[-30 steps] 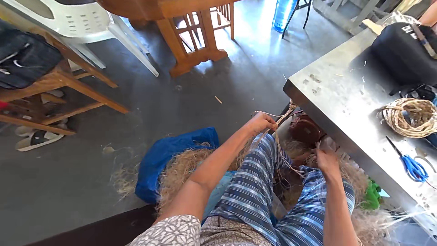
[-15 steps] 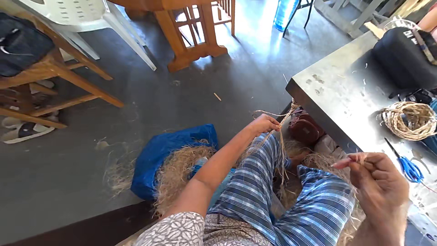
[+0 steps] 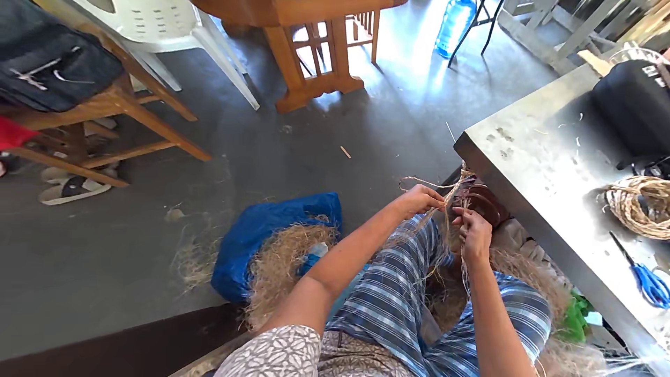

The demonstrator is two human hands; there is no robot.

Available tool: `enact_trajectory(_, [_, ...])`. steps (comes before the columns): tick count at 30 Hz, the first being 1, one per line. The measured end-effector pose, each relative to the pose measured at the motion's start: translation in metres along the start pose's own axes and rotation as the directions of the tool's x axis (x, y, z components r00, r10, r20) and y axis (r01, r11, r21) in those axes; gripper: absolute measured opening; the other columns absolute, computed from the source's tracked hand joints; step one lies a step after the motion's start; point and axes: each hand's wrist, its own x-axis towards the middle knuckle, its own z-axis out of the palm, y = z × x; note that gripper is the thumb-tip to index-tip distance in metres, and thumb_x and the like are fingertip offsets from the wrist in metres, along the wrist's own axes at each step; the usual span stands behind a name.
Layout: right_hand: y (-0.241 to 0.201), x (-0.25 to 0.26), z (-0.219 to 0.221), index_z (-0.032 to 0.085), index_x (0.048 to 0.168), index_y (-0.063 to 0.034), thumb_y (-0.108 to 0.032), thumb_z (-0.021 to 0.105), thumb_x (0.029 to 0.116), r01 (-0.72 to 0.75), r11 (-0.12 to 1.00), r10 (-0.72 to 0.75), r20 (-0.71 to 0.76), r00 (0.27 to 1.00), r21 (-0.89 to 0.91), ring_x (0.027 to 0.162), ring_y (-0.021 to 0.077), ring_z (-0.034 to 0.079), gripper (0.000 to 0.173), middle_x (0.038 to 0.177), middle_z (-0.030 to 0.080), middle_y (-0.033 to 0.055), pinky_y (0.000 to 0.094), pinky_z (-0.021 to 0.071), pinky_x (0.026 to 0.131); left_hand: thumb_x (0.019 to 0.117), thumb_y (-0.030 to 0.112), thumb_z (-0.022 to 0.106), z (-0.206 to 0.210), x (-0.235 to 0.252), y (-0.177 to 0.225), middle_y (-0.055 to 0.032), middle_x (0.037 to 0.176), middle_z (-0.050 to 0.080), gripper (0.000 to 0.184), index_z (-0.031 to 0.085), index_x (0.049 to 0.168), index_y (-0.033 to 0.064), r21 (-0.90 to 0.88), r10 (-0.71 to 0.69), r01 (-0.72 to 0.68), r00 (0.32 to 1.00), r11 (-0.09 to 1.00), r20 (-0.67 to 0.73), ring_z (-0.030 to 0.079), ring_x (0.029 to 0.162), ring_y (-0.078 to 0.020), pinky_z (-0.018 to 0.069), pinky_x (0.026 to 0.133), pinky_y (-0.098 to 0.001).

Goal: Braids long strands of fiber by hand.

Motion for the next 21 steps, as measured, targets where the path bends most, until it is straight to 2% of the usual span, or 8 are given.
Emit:
enact_trajectory(2, [0.000, -0.001, -0.001, 0.071, 0.109, 0.0031, -0.011, 0.020, 0.1074, -0.040, 0.996, 0.039, 0.015, 0.999, 0.079, 0.042, 0.0023, 0.032, 0.052, 0.067, 0.062, -0.0032, 0.0195, 0.0285, 0.041, 0.0994, 0.004, 0.062, 0.001, -0.001, 0.002, -0.0008, 0.077, 0.067, 0.013, 0.070, 0.107, -0.0016, -0.011, -0.013, 0.013, 1.000, 1.000, -0.003, 0.035, 0.047, 0.0018, 0.0281, 0.045, -0.0164])
enact_trajectory(3, [0.000, -0.002, -0.001, 0.071, 0.109, 0.0037, -0.011, 0.020, 0.1073, -0.053, 0.995, 0.052, 0.013, 0.999, 0.081, 0.043, 0.0025, 0.032, 0.053, 0.066, 0.060, -0.0035, 0.0197, 0.0287, 0.042, 0.0994, 0.004, 0.062, 0.001, -0.001, 0.002, -0.0009, 0.077, 0.067, 0.012, 0.070, 0.107, -0.0018, -0.017, -0.012, 0.012, 1.000, 1.000, 0.000, 0.035, 0.047, 0.0019, 0.0278, 0.044, -0.0163])
enact_trajectory(8, [-0.002, -0.002, 0.001, 0.067, 0.121, 0.0090, 0.002, 0.043, 0.1042, -0.060, 0.997, 0.058, 0.030, 0.998, 0.050, 0.048, 0.0035, 0.037, 0.029, 0.067, 0.056, -0.0010, 0.0192, 0.0314, 0.045, 0.0990, 0.003, 0.062, 0.002, -0.001, 0.000, -0.0013, 0.080, 0.068, 0.011, 0.070, 0.106, -0.0011, -0.024, -0.020, 0.020, 1.000, 1.000, 0.003, 0.035, 0.047, 0.0024, 0.0273, 0.044, -0.0158])
enact_trajectory(10, [-0.002, -0.003, 0.003, 0.063, 0.127, 0.0085, 0.005, 0.047, 0.1032, -0.016, 0.995, 0.015, 0.015, 1.000, 0.094, 0.049, 0.0035, 0.041, 0.029, 0.070, 0.061, 0.0012, 0.0189, 0.0332, 0.045, 0.0992, 0.003, 0.062, 0.003, 0.000, -0.002, -0.0011, 0.079, 0.068, 0.011, 0.070, 0.106, -0.0013, -0.033, -0.019, 0.019, 1.000, 0.999, -0.001, 0.035, 0.046, 0.0026, 0.0272, 0.044, -0.0155])
enact_trajectory(12, [-0.003, -0.004, 0.003, 0.054, 0.134, 0.0081, 0.010, 0.050, 0.1006, 0.011, 0.988, -0.010, -0.010, 1.000, 0.156, 0.049, 0.0039, 0.050, 0.034, 0.073, 0.065, 0.0039, 0.0184, 0.0411, 0.047, 0.0991, 0.002, 0.062, 0.003, 0.001, -0.005, -0.0013, 0.078, 0.068, 0.011, 0.070, 0.106, -0.0019, -0.034, -0.006, 0.005, 1.000, 0.999, -0.008, 0.035, 0.046, 0.0026, 0.0275, 0.044, -0.0154])
enact_trajectory(14, [-0.010, -0.007, 0.005, 0.055, 0.128, 0.0070, 0.011, 0.051, 0.1003, -0.043, 0.967, 0.057, -0.049, 0.997, 0.253, 0.050, 0.0065, 0.056, 0.028, 0.072, 0.066, 0.0051, 0.0197, 0.0497, 0.049, 0.0990, 0.003, 0.062, 0.004, 0.002, -0.007, -0.0013, 0.079, 0.068, 0.012, 0.070, 0.106, -0.0019, -0.021, 0.012, -0.013, 1.000, 1.000, -0.020, 0.034, 0.047, 0.0026, 0.0271, 0.044, -0.0160])
enact_trajectory(18, [-0.013, -0.010, 0.014, 0.058, 0.109, 0.0045, 0.008, 0.053, 0.1012, -0.143, 0.898, 0.200, -0.097, 0.975, 0.416, 0.053, 0.0103, 0.062, 0.009, 0.072, 0.067, 0.0057, 0.0239, 0.0579, 0.055, 0.0986, 0.003, 0.064, 0.010, 0.001, -0.009, -0.0022, 0.081, 0.069, 0.012, 0.070, 0.107, -0.0025, 0.011, 0.037, -0.036, 0.998, 0.999, -0.049, 0.036, 0.049, 0.0025, 0.0290, 0.046, -0.0166])
enact_trajectory(21, [-0.007, -0.014, 0.020, 0.058, 0.103, 0.0043, 0.010, 0.055, 0.0993, -0.088, 0.893, 0.156, -0.121, 0.980, 0.442, 0.055, 0.0119, 0.065, 0.008, 0.072, 0.069, 0.0065, 0.0262, 0.0603, 0.058, 0.0978, 0.003, 0.065, 0.015, 0.001, -0.014, -0.0025, 0.078, 0.066, 0.011, 0.071, 0.104, -0.0032, 0.026, 0.078, -0.076, 0.994, 0.997, -0.079, 0.037, 0.050, 0.0010, 0.0299, 0.046, -0.0171])
